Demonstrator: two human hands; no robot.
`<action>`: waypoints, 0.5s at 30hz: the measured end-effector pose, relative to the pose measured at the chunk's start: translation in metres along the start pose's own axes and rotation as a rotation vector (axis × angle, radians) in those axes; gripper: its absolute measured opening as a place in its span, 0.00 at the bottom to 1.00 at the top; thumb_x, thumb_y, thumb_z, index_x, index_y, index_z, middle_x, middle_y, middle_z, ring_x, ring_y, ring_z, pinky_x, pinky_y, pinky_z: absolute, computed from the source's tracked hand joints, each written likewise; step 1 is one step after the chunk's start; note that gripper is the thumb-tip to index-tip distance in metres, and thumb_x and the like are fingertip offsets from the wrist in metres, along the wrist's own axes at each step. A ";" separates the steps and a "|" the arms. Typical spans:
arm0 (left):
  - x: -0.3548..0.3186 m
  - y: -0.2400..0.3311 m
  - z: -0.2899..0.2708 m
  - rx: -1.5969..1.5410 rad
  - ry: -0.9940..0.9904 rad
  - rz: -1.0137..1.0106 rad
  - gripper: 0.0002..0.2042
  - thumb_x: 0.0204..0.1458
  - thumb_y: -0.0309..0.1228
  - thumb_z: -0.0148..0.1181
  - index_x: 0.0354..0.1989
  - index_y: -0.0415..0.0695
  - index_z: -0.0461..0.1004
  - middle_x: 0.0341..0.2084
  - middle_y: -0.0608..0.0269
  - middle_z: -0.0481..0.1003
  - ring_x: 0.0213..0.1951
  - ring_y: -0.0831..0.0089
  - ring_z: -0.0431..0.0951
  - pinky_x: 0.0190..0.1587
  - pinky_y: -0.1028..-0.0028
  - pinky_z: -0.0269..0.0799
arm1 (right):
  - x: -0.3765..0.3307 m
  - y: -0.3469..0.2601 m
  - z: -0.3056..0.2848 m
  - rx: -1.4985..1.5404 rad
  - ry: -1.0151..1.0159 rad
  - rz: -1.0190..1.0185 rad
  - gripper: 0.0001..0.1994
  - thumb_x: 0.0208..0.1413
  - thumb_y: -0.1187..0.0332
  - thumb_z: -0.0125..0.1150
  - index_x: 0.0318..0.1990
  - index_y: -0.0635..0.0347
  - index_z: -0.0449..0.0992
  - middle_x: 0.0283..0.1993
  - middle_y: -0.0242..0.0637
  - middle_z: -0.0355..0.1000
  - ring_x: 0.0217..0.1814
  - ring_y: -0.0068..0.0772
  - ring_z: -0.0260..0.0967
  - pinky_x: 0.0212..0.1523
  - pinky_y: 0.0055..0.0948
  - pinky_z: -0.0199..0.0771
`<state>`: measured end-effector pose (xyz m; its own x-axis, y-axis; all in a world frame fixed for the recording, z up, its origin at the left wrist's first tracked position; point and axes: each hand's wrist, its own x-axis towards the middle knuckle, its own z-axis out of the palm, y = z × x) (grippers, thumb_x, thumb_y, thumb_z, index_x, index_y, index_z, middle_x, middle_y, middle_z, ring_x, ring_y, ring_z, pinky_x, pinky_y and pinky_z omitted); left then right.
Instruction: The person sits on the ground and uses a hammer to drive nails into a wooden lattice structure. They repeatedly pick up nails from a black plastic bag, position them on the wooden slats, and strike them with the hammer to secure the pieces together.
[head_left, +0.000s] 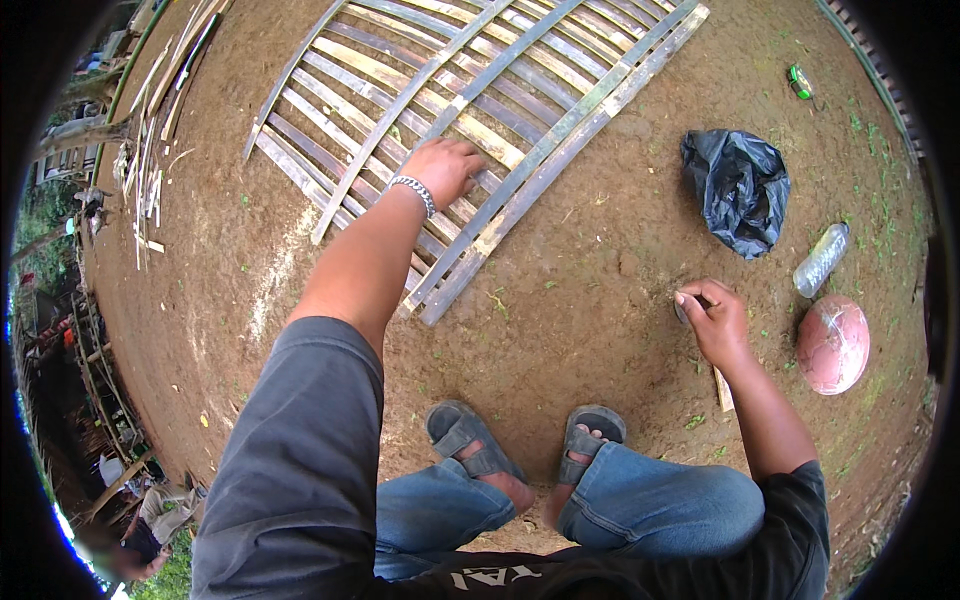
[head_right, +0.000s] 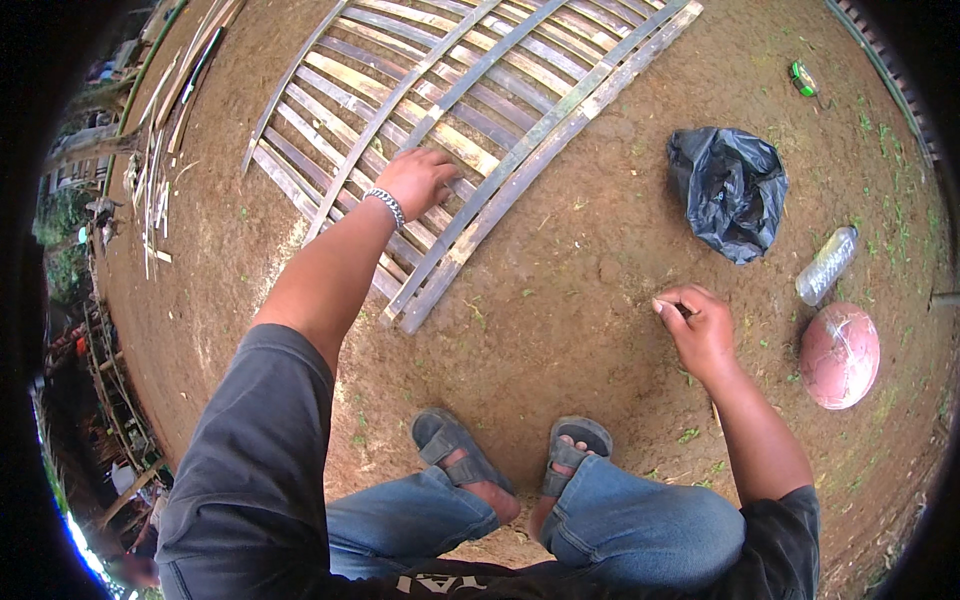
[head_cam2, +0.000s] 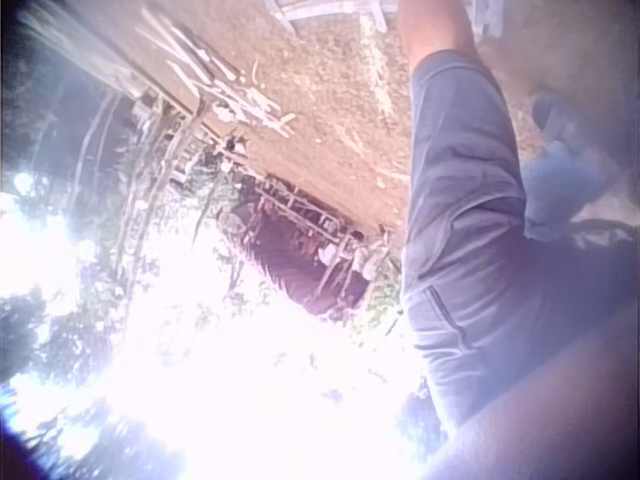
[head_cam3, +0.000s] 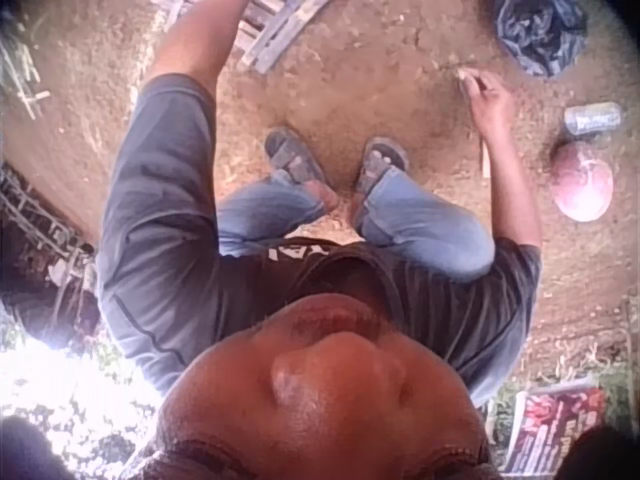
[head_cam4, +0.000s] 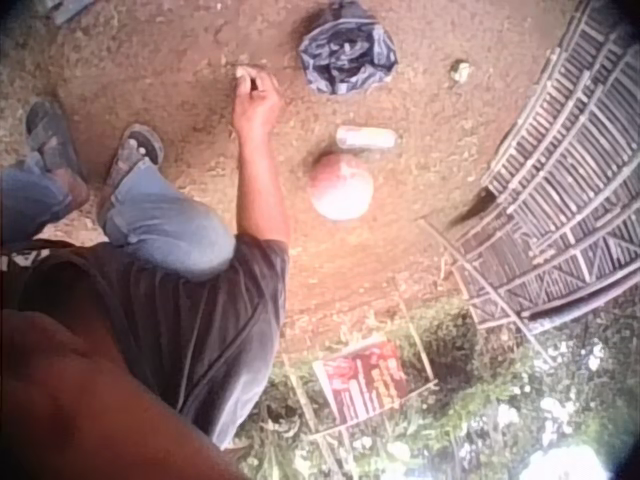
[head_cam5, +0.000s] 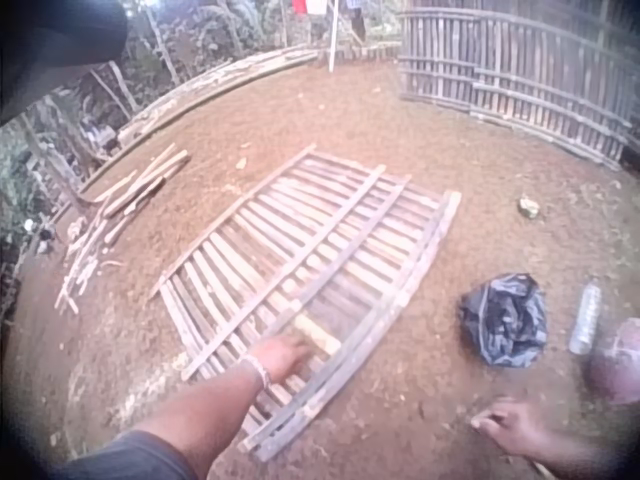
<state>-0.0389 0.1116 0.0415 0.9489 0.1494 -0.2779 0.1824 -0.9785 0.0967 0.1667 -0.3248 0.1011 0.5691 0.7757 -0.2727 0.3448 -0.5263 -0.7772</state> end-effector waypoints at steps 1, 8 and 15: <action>0.001 0.000 0.000 0.006 -0.011 0.008 0.17 0.54 0.34 0.66 0.53 0.52 0.79 0.52 0.63 0.77 0.58 0.61 0.75 0.64 0.59 0.68 | 0.000 0.000 0.000 -0.001 -0.004 -0.014 0.03 0.60 0.74 0.68 0.37 0.65 0.82 0.36 0.39 0.79 0.40 0.31 0.76 0.44 0.30 0.74; 0.000 0.003 0.003 0.030 0.033 0.074 0.16 0.55 0.35 0.66 0.53 0.54 0.80 0.50 0.65 0.78 0.56 0.62 0.77 0.62 0.60 0.69 | 0.000 -0.002 0.001 -0.036 -0.017 -0.019 0.03 0.58 0.74 0.69 0.37 0.64 0.82 0.37 0.40 0.79 0.40 0.35 0.77 0.44 0.32 0.74; -0.002 0.003 0.007 0.053 0.041 0.073 0.15 0.56 0.37 0.64 0.53 0.55 0.80 0.50 0.66 0.78 0.55 0.63 0.77 0.61 0.61 0.70 | 0.003 -0.002 0.003 -0.056 -0.032 -0.004 0.04 0.58 0.73 0.70 0.38 0.63 0.83 0.37 0.42 0.80 0.42 0.38 0.79 0.45 0.34 0.76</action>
<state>-0.0426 0.1075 0.0353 0.9691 0.0823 -0.2325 0.0997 -0.9930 0.0641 0.1655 -0.3208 0.1005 0.5440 0.7878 -0.2887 0.3889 -0.5416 -0.7453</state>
